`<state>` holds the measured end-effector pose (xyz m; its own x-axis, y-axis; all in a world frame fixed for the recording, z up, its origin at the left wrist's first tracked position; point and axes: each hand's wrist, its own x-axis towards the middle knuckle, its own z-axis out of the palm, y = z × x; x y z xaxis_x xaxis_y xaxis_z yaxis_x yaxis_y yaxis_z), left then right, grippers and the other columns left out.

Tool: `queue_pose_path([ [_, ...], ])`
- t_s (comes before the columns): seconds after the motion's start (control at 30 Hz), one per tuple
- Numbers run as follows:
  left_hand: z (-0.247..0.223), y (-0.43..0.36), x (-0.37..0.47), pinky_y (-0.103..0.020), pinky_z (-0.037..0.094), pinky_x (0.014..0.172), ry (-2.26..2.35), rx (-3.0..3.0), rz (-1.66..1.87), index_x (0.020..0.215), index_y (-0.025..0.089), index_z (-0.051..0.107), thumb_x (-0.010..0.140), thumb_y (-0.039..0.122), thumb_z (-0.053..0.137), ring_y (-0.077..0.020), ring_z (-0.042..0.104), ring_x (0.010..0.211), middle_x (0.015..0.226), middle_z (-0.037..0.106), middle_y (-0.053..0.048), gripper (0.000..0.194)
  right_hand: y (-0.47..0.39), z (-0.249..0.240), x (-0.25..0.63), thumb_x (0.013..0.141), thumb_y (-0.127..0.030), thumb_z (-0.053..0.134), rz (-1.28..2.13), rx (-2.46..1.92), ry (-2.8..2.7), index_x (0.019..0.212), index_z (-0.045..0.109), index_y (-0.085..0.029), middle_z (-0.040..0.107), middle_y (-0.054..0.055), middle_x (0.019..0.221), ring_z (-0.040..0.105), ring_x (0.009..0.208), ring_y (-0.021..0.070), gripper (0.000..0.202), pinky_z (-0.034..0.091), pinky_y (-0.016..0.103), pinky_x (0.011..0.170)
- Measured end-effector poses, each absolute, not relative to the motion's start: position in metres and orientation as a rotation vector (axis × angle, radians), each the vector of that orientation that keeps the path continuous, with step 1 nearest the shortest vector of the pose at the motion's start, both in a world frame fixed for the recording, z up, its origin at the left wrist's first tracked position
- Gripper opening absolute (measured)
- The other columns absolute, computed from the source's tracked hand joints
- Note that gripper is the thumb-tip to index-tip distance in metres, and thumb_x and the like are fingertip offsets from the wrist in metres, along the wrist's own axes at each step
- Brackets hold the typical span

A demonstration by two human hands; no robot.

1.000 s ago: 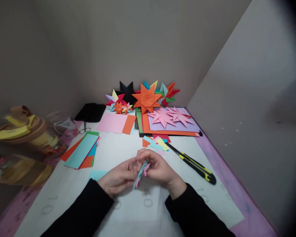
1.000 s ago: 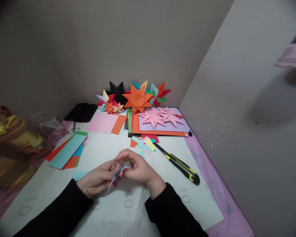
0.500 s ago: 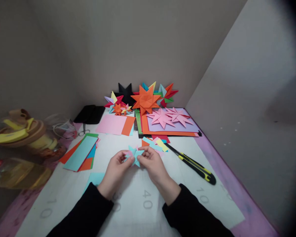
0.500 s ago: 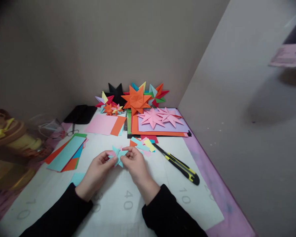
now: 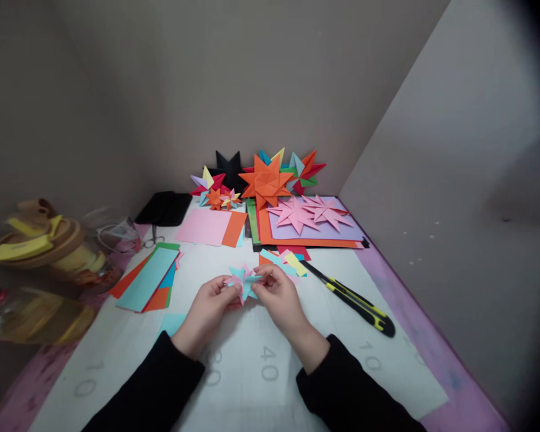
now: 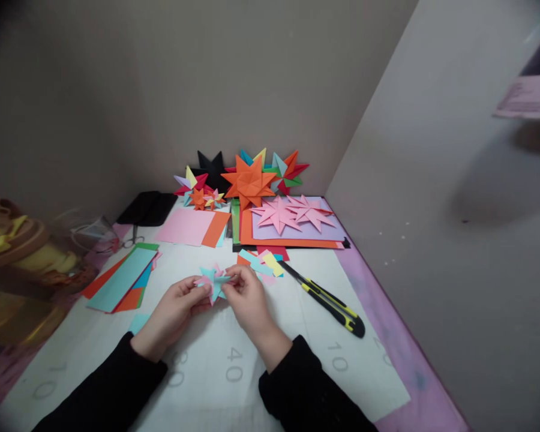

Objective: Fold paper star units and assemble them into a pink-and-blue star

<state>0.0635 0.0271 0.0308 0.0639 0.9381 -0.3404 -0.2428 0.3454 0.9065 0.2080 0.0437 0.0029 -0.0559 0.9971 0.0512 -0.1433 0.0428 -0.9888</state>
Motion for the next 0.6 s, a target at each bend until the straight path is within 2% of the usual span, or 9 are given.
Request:
queue_pose_path([
  [0.1, 0.03, 0.0271, 0.0639, -0.025, 0.048, 0.066, 1.151, 0.758, 1.059, 0.072, 0.014, 0.063, 0.067, 0.03, 0.072, -0.0113, 0.055, 0.061, 0.068, 0.062, 0.0, 0.019, 0.0444, 0.0038, 0.2081, 0.07, -0.02, 0.063, 1.227, -1.046, -1.19, 0.079, 0.053, -0.02, 0.057, 0.002, 0.09, 0.056, 0.079, 0.0153, 0.013, 0.047, 0.027, 0.069],
  [0.2, 0.0303, 0.027, 0.0633, -0.027, 0.048, 0.07, 1.118, 0.731, 1.057, 0.073, 0.014, 0.064, 0.068, 0.03, 0.071, -0.0132, 0.057, 0.066, 0.072, 0.063, -0.002, 0.018, 0.0455, 0.0038, 0.2091, 0.072, -0.023, 0.063, 1.272, -1.09, -1.195, 0.077, 0.052, -0.02, 0.053, -0.001, 0.075, 0.052, 0.068, 0.013, 0.012, 0.043, 0.025, 0.062],
  [0.3, 0.0308, 0.027, 0.0623, -0.026, 0.046, 0.069, 1.108, 0.771, 1.031, 0.074, 0.013, 0.066, 0.072, 0.03, 0.068, -0.0141, 0.057, 0.069, 0.075, 0.064, -0.005, 0.017, 0.0467, 0.0023, 0.2095, 0.073, -0.027, 0.063, 1.346, -1.077, -1.144, 0.079, 0.051, -0.02, 0.051, -0.003, 0.069, 0.049, 0.06, 0.0115, 0.015, 0.04, 0.023, 0.056],
  [0.4, 0.0301, 0.0272, 0.0619, -0.023, 0.042, 0.061, 1.12, 0.848, 0.99, 0.072, 0.012, 0.065, 0.073, 0.028, 0.066, -0.0128, 0.053, 0.063, 0.071, 0.062, -0.004, 0.016, 0.0474, 0.0015, 0.2091, 0.072, -0.027, 0.063, 1.348, -1.065, -1.125, 0.081, 0.052, -0.02, 0.052, -0.003, 0.069, 0.05, 0.06, 0.0116, 0.015, 0.041, 0.023, 0.055],
  [0.53, 0.0281, 0.0272, 0.062, -0.02, 0.035, 0.053, 1.131, 0.932, 0.993, 0.075, 0.014, 0.061, 0.07, 0.024, 0.069, -0.0093, 0.047, 0.053, 0.061, 0.056, 0.002, 0.014, 0.0467, 0.0044, 0.2091, 0.073, -0.023, 0.06, 1.293, -1.11, -1.194, 0.082, 0.055, -0.02, 0.053, -0.002, 0.072, 0.051, 0.06, 0.0121, 0.011, 0.042, 0.024, 0.056],
  [0.6, 0.0275, 0.0271, 0.062, -0.019, 0.033, 0.051, 1.149, 0.959, 0.995, 0.077, 0.015, 0.06, 0.071, 0.026, 0.069, -0.0082, 0.045, 0.051, 0.059, 0.054, 0.004, 0.016, 0.0455, 0.0068, 0.2097, 0.073, -0.02, 0.058, 1.218, -1.122, -1.266, 0.08, 0.056, -0.021, 0.055, -0.001, 0.077, 0.053, 0.067, 0.0137, 0.007, 0.043, 0.025, 0.059],
])
